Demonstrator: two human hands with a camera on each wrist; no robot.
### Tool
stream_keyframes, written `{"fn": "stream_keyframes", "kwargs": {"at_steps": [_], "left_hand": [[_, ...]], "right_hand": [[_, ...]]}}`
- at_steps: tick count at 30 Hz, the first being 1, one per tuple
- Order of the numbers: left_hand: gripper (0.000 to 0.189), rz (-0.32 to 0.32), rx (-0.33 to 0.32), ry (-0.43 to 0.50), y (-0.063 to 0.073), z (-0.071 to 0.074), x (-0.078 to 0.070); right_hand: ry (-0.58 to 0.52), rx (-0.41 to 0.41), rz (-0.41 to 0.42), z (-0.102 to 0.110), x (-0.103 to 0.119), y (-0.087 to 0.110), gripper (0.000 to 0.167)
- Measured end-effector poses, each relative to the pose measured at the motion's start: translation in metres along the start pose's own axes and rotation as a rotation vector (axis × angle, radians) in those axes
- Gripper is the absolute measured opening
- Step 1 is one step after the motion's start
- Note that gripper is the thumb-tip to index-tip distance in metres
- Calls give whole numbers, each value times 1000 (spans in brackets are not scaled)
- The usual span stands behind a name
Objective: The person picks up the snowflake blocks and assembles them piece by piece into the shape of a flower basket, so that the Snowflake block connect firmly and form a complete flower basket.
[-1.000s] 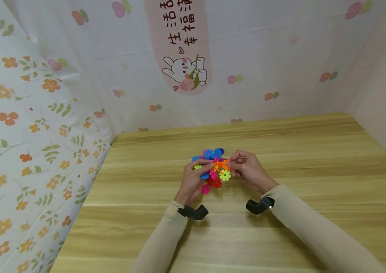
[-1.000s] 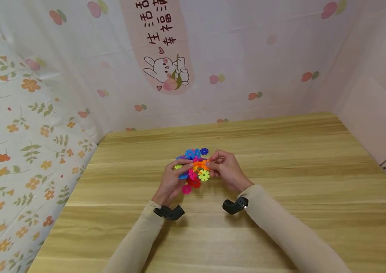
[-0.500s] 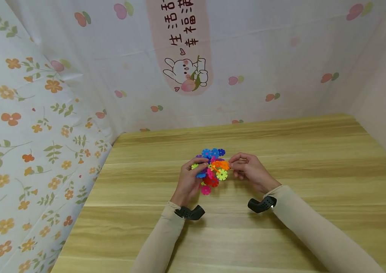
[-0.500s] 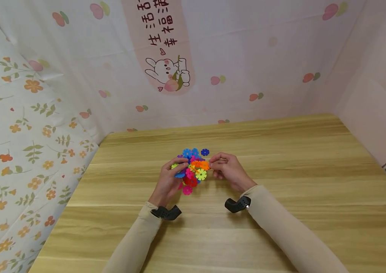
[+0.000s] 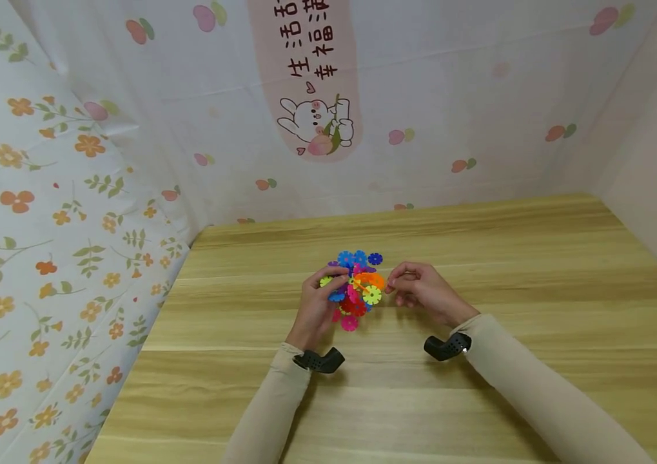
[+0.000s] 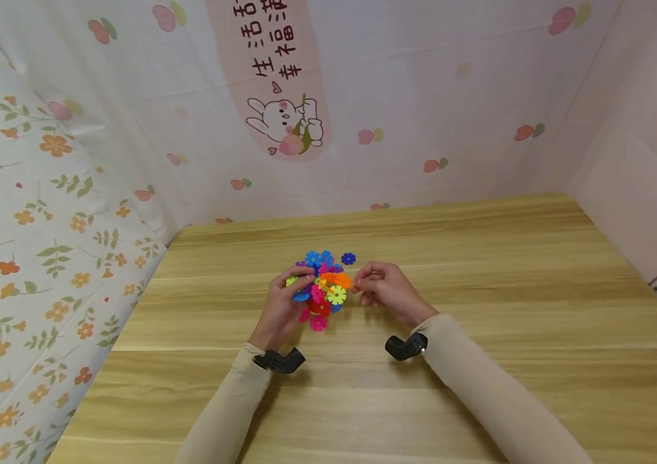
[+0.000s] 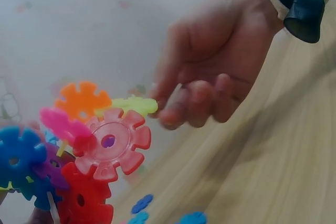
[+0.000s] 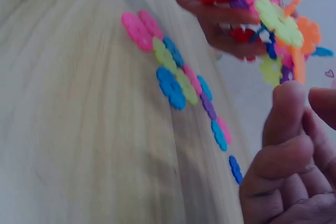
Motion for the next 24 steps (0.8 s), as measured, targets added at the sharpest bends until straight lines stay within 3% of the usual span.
{"fn": "stream_keyframes", "kwargs": {"at_steps": [3,7,11,15,19,24], "left_hand": [[10,-22,-30,10,-1,6,-5],[17,-28,-38,28,0,8,-12],[27,-55,-42,-9,0,6,-18],[29,-99,-46,-95,1,2,-21],[27,-124,-43,-210,3,-2,-22],[26,-142,-37,-243,4,-5,-20]], "right_hand": [[96,30,5,2,1,-2,19],[313,82,39,-1,-1,-8,11],[597,119,162,-16,1,-14,11],[846,82,255,-35,4,-21,22],[960,18,231,-46,2,-26,24],[955,1,183,-46,3,-27,25]]}}
Point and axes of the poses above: each hand's wrist, its own y-axis away from the middle knuckle, its own z-axis out of the back of the hand, x = y × z, the point moved 2 cm from there along -y, towards the middle knuckle, and after that the axes turned 8 degrees about y, right-handed, at the moved point
